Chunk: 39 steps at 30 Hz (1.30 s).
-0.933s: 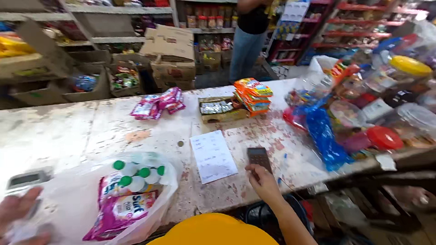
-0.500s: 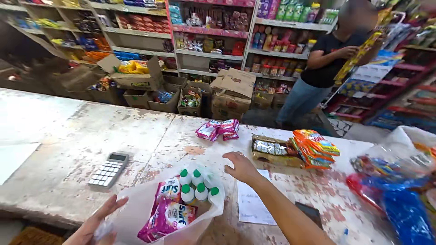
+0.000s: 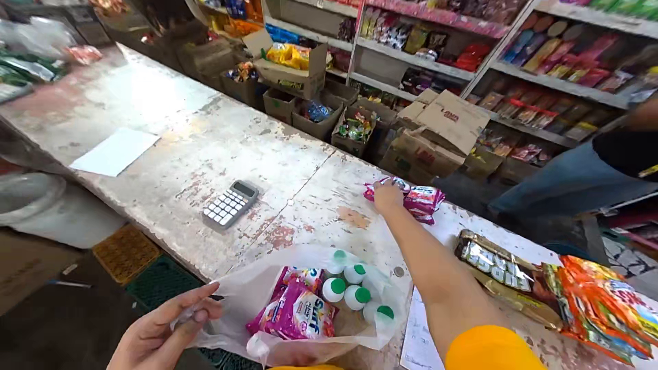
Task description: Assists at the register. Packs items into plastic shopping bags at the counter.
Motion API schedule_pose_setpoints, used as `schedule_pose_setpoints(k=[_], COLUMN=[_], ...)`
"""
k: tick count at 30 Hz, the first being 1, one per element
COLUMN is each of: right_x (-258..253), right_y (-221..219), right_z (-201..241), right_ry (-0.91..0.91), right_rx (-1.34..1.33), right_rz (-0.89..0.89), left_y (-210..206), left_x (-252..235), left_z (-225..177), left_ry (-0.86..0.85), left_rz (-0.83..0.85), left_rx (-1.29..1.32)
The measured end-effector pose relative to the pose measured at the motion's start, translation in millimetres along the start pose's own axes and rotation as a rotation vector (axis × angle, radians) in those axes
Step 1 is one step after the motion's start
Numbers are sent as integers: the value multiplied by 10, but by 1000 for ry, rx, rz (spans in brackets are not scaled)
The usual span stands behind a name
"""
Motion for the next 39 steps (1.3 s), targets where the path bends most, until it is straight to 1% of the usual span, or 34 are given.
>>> schedule_pose_setpoints(k=[2, 3, 4, 6, 7, 9, 10, 11, 12, 13, 14, 16, 18, 19, 20, 21, 22, 23, 24, 25, 26, 27, 29, 30, 31, 33, 36, 39], right_x=[61, 139, 247, 587, 837, 1342, 1562, 1759, 1920, 2044, 2146, 2302, 2494, 2576, 2632, 2643, 2593, 2462, 2238, 1935, 1599, 1261, 710, 528, 395, 197, 16, 51], right_y=[121, 230, 346, 558, 655, 828, 894, 967, 1050, 1134, 1208, 1291, 1206, 1118, 1055, 1045, 1077, 1135, 1182, 1171, 1101, 953, 494, 259, 57, -197, -331, -330], right_z=[-113, -206, -314, -493, -532, -498, -433, -337, -224, -106, 33, 340, 686, 823, 894, 886, 805, 658, 473, 259, 18, -238, -714, -898, -1028, -1166, -1250, -1290], right_ry=[12, 4, -14, -14, 52, 297, 452, 580, 685, 784, 865, 990, 1001, 1006, 1025, 1040, 1011, 925, 788, 628, 459, 306, 68, -4, -44, -53, -55, -123], right_rx=[-72, -160, -336, -850, -1103, -1520, -1651, -1699, -1674, -1569, -1408, -965, -612, -494, -446, -459, -523, -603, -649, -618, -521, -406, -199, -125, -66, -15, -56, -226], right_rz=[9, 13, 6, -18, -21, 15, 60, 101, 131, 141, 119, 45, -14, -47, -76, -87, -101, -121, -152, -209, -233, -215, -83, 7, 65, 85, -16, -161], left_y=[-68, -108, -149, -229, -268, -367, -425, -478, -530, -575, -607, -608, -590, -585, -579, -570, -552, -518, -461, -387, -316, -264, -209, -192, -180, -155, -159, -202], left_x=[-50, -87, -126, -227, -291, -423, -487, -553, -620, -681, -729, -794, -821, -826, -832, -840, -845, -839, -820, -795, -768, -742, -701, -680, -655, -619, -593, -574], left_z=[25, 14, -2, -47, -77, -175, -244, -328, -428, -542, -669, -907, -1097, -1139, -1140, -1109, -1060, -1009, -966, -930, -894, -860, -795, -763, -736, -705, -618, -522], left_ry=[-40, -57, -64, -47, -26, 33, 61, 70, 54, 20, -15, -50, -36, -24, -17, -12, -7, -10, -10, -3, 9, 15, 6, -3, -7, -5, -16, -62], left_rz=[-23, -35, -43, -20, 2, 42, 63, 96, 140, 186, 225, 298, 337, 340, 338, 333, 323, 312, 310, 316, 324, 324, 312, 309, 302, 301, 282, 267], left_rx=[89, 139, 183, 250, 273, 292, 298, 303, 306, 310, 320, 364, 393, 401, 402, 395, 378, 367, 382, 414, 448, 471, 498, 517, 528, 517, 457, 346])
Point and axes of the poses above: each hand's wrist, its own x-axis away from the middle knuckle, its own y-axis out of the back of the hand, z = x × y, the point moved 1 cm from there along -x, towards the middle knuckle, and after that the axes turned 7 degrees about x, right-handed, at the moved point
